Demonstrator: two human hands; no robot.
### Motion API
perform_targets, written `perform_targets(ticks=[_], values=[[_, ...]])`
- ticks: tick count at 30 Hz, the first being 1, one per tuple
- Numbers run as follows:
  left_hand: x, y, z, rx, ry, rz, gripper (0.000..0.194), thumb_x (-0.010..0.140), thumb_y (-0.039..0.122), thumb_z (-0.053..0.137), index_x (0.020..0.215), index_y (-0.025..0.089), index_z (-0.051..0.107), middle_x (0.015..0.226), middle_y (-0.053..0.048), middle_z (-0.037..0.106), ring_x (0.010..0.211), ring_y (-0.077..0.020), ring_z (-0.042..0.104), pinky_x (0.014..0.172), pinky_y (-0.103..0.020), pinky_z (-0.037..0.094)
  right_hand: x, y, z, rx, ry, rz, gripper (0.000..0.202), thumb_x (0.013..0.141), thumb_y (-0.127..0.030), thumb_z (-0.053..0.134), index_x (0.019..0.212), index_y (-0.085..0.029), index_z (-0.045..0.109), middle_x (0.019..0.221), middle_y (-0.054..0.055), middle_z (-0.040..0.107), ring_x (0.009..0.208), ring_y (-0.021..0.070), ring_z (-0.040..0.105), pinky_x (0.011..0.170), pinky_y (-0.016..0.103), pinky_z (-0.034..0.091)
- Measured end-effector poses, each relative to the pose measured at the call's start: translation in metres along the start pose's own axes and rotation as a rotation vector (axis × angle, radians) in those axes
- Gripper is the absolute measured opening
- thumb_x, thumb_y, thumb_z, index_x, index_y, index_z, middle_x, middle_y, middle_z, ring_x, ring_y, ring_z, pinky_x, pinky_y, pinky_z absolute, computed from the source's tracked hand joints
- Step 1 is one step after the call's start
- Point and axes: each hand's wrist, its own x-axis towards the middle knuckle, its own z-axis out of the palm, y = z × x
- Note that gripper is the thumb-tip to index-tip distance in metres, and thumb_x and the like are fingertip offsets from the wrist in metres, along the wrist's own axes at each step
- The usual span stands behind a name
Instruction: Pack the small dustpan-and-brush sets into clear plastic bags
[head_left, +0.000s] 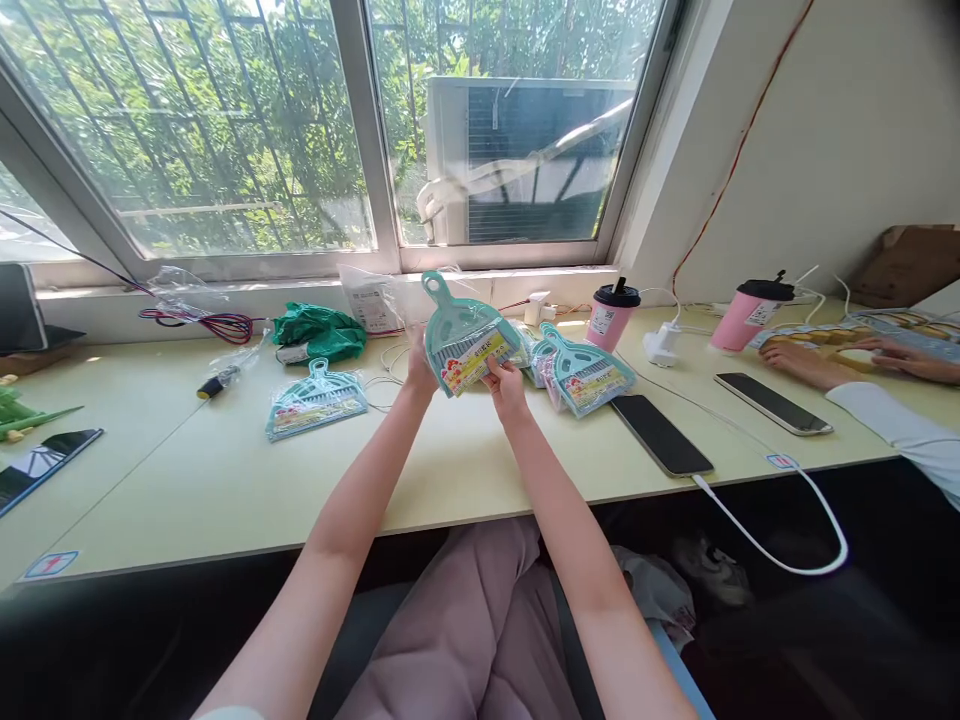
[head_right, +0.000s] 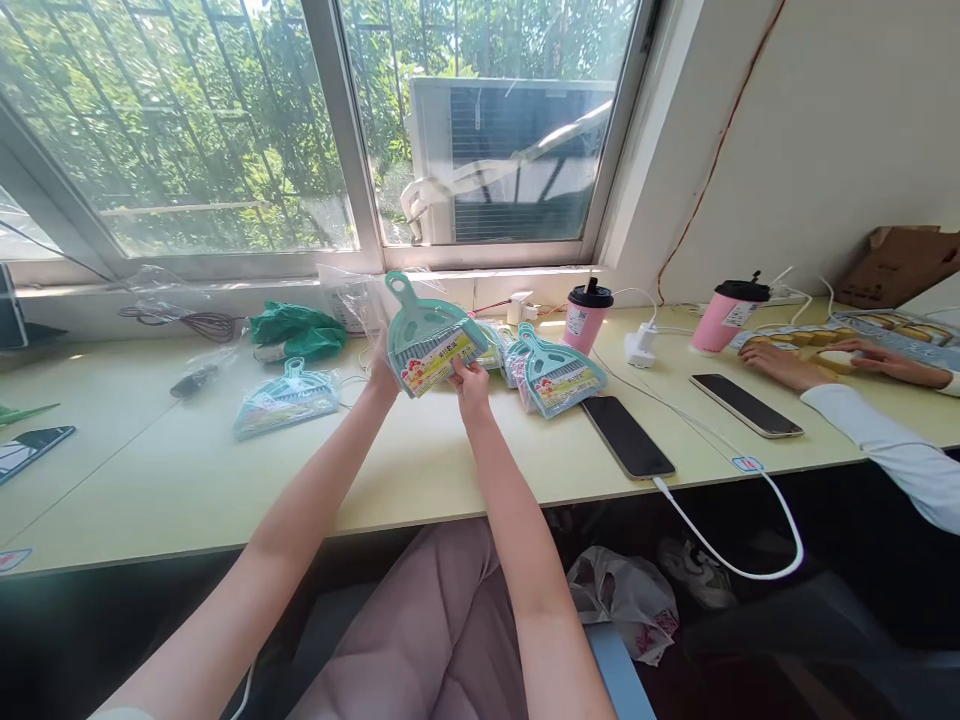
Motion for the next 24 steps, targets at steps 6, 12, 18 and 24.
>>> perform_targets(ticks=[6,12,18,24], values=[[0.004,-0.018,-0.001,-0.093,-0.052,-0.14,0.064,0.104,0.063,0.037,0.142,0.019,0.064,0.13,-0.013,0.075,0.133,-0.0335,0.065,0.116,-0.053,0.05,-0.003,-0.008,0.002,0.02,0.086,-0.052,0.016,0.075,-0.02,0.08,0.082,-0.021,0.066,0.091,0.004,0.078,0.106,0.0247,0.076,0.092,0.041,0.067],[-0.003,-0.032,0.005,-0.036,-0.111,-0.135,0.065,0.106,0.061,0.033,0.144,0.018,0.063,0.135,-0.013,0.073,0.136,-0.0325,0.063,0.115,-0.051,0.051,-0.005,-0.01,0.001,-0.047,0.08,-0.148,0.023,0.074,-0.03,0.082,0.091,-0.021,0.068,0.101,0.007,0.077,0.11,0.0242,0.073,0.092,0.039,0.066],[-0.002,-0.036,-0.011,0.323,-0.059,0.055,0.066,0.097,0.071,0.053,0.14,0.022,0.063,0.135,-0.014,0.072,0.137,-0.0335,0.062,0.114,-0.051,0.052,0.0,0.005,-0.005,-0.046,0.305,-0.126,0.023,0.079,-0.034,0.079,0.094,-0.022,0.067,0.107,0.007,0.077,0.107,0.0198,0.073,0.091,0.031,0.065],[-0.001,-0.057,-0.014,0.512,0.129,0.084,0.057,0.1,0.067,0.052,0.127,0.02,0.067,0.124,-0.014,0.074,0.12,-0.032,0.07,0.098,-0.048,0.062,0.005,0.005,-0.01,-0.107,0.373,-0.164,0.022,0.083,-0.037,0.072,0.098,-0.022,0.068,0.111,0.007,0.076,0.107,0.0184,0.071,0.086,0.028,0.064]])
